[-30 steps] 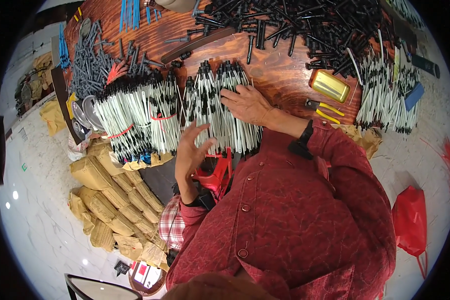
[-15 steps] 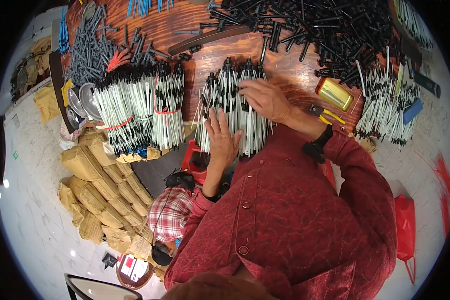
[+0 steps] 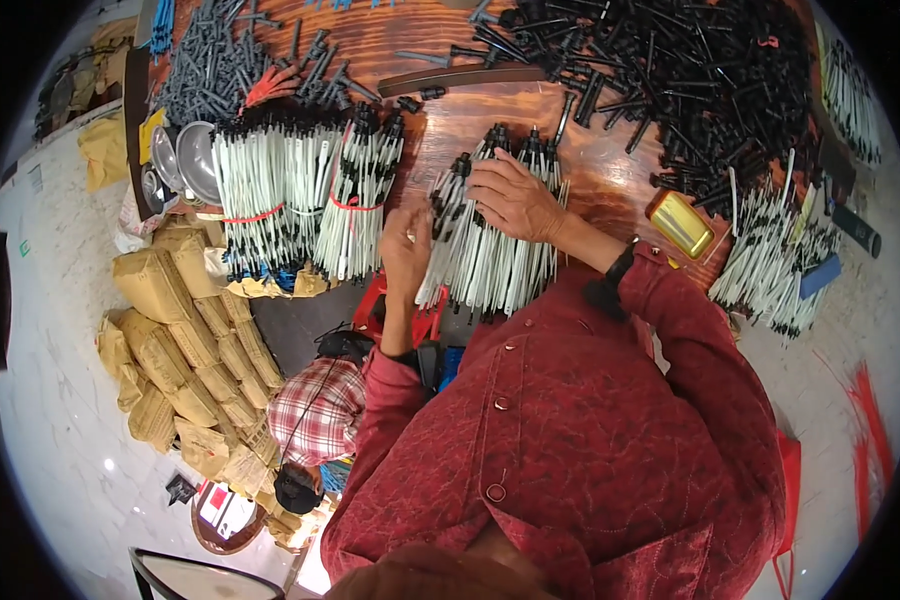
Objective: The person uses pliers to trim the ends of white rods held in a black base, then gathers a bundle of these rods and secures them with a plastic tie. After tightening the tie by hand, the person trims the excess plastic with the pliers and places the finished bundle onto a stack.
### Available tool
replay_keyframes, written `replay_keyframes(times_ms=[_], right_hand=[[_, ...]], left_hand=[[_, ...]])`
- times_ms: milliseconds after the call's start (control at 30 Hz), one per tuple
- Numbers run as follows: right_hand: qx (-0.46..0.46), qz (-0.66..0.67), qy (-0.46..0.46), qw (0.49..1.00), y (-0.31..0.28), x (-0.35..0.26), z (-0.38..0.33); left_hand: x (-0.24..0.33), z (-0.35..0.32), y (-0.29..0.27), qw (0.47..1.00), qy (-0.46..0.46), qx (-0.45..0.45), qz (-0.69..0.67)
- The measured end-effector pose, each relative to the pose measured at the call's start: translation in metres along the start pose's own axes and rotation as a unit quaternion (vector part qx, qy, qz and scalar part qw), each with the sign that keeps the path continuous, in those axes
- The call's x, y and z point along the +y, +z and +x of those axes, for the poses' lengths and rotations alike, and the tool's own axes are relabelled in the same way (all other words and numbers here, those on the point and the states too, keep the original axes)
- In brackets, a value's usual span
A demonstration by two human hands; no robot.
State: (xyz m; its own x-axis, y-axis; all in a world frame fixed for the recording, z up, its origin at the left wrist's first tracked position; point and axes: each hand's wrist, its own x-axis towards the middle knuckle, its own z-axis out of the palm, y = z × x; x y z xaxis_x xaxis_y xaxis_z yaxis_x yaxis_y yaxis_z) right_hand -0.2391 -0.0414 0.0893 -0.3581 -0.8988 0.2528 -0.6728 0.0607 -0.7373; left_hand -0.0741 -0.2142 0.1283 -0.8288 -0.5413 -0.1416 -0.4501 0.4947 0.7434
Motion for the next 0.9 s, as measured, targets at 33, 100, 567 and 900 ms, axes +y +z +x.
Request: replay_keyframes(times_ms=[33,100,567,900], right_hand=[[0.0,-0.002,-0.009,1.0,0.0,0.0,0.001],[-0.002,-0.005,-0.025,1.0,0.002,0.001,0.001],[0.006,0.006,-0.03,1.0,-0.003,0.016,-0.006],[0.037,0.006,-0.088,0.995,0.0,0.006,0.004]], left_hand=[[-0.012,0.005,0.007,1.0,-0.002,0.0,-0.003],[-0.035,0.014,0.025,0.998,0.009,-0.012,-0.054],[-0.005,0.023,-0.034,0.977,-0.077,-0.009,0.201],[-0.027,0.051,0.083,0.99,0.038,0.092,0.097]])
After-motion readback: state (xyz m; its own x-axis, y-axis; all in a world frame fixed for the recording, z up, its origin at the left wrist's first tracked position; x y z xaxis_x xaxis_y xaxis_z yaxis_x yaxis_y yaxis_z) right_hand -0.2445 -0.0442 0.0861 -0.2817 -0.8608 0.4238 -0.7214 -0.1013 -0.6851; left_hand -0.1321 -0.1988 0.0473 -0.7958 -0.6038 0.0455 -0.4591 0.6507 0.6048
